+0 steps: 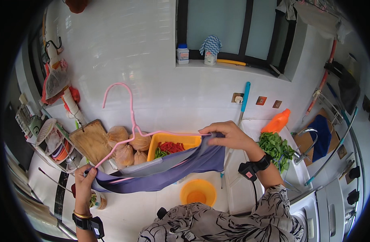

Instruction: The person hangs wet clothes on hangers and places them on a drying rack.

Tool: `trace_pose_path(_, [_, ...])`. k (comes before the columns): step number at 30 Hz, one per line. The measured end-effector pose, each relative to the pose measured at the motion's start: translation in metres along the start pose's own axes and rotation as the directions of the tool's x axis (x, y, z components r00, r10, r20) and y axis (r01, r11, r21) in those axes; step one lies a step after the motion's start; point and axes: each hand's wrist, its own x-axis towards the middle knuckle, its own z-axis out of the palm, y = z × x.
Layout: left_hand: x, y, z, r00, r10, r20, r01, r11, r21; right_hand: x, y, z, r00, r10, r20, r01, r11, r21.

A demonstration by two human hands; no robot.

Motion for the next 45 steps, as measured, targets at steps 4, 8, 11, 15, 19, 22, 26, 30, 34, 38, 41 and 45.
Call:
trace_pose_path(4, [-0.010, 0.001, -0.004, 0.989, -0.020, -0.144, 0.017, 1.000, -0.023, 0.007, -0.005, -0.003, 0.993, 0.079, -0.088, -0.071, 0.993, 0.090])
trace_pose_path(8, [-0.032, 0.020, -0.019, 0.996, -0.004, -0.092, 0.008, 0.999, 0.044, 0.016, 0.015, 0.000, 0.977, 0.136, -0.164, -0.061, 0.917, 0.395])
trace_pose_path(11, [-0.073, -0.012, -0.048, 0.932, -0.084, -0.352, 0.088, 0.996, -0.006, 0.042, 0.029, 0.021, 0.990, 0.111, -0.087, -0.058, 0.884, 0.464])
trace_pose_path(15, [-0.133, -0.022, -0.081, 0.858, -0.186, -0.479, 0.145, 0.982, -0.122, 0.084, 0.030, 0.063, 0.993, 0.012, 0.120, -0.089, 0.739, 0.668])
trace_pose_path(19, [-0.165, -0.021, -0.083, 0.775, -0.300, -0.557, 0.172, 0.947, -0.270, 0.117, 0.001, 0.108, 0.976, 0.029, 0.215, -0.179, 0.666, 0.724])
trace_pose_path(22, [-0.201, -0.008, -0.095, 0.686, -0.358, -0.633, 0.075, 0.901, -0.428, 0.150, 0.002, 0.145, 0.914, -0.147, 0.379, -0.140, 0.762, 0.632])
trace_pose_path(26, [-0.280, 0.009, -0.093, 0.535, -0.353, -0.767, 0.013, 0.912, -0.411, 0.190, -0.035, 0.218, 0.847, -0.323, 0.422, -0.166, 0.594, 0.787])
trace_pose_path(30, [-0.353, 0.032, -0.062, 0.382, -0.360, -0.851, 0.135, 0.933, -0.334, 0.206, -0.092, 0.299, 0.809, -0.354, 0.470, -0.215, 0.566, 0.796])
trace_pose_path(34, [-0.408, 0.050, -0.017, 0.239, -0.402, -0.884, 0.107, 0.916, -0.388, 0.214, -0.107, 0.388, 0.554, -0.542, 0.632, -0.362, 0.526, 0.769])
trace_pose_path(38, [-0.458, 0.057, 0.025, 0.001, -0.304, -0.953, -0.011, 0.953, -0.304, 0.198, -0.182, 0.473, 0.355, -0.625, 0.696, -0.446, 0.541, 0.713])
trace_pose_path(41, [-0.504, 0.060, 0.054, -0.122, -0.080, -0.989, -0.103, 0.992, -0.068, 0.161, -0.240, 0.527, 0.221, -0.643, 0.733, -0.490, 0.577, 0.654])
trace_pose_path(45, [-0.540, 0.063, 0.062, -0.528, -0.082, -0.845, -0.084, 0.995, -0.045, 0.122, -0.306, 0.580, 0.050, -0.692, 0.720, -0.527, 0.594, 0.608])
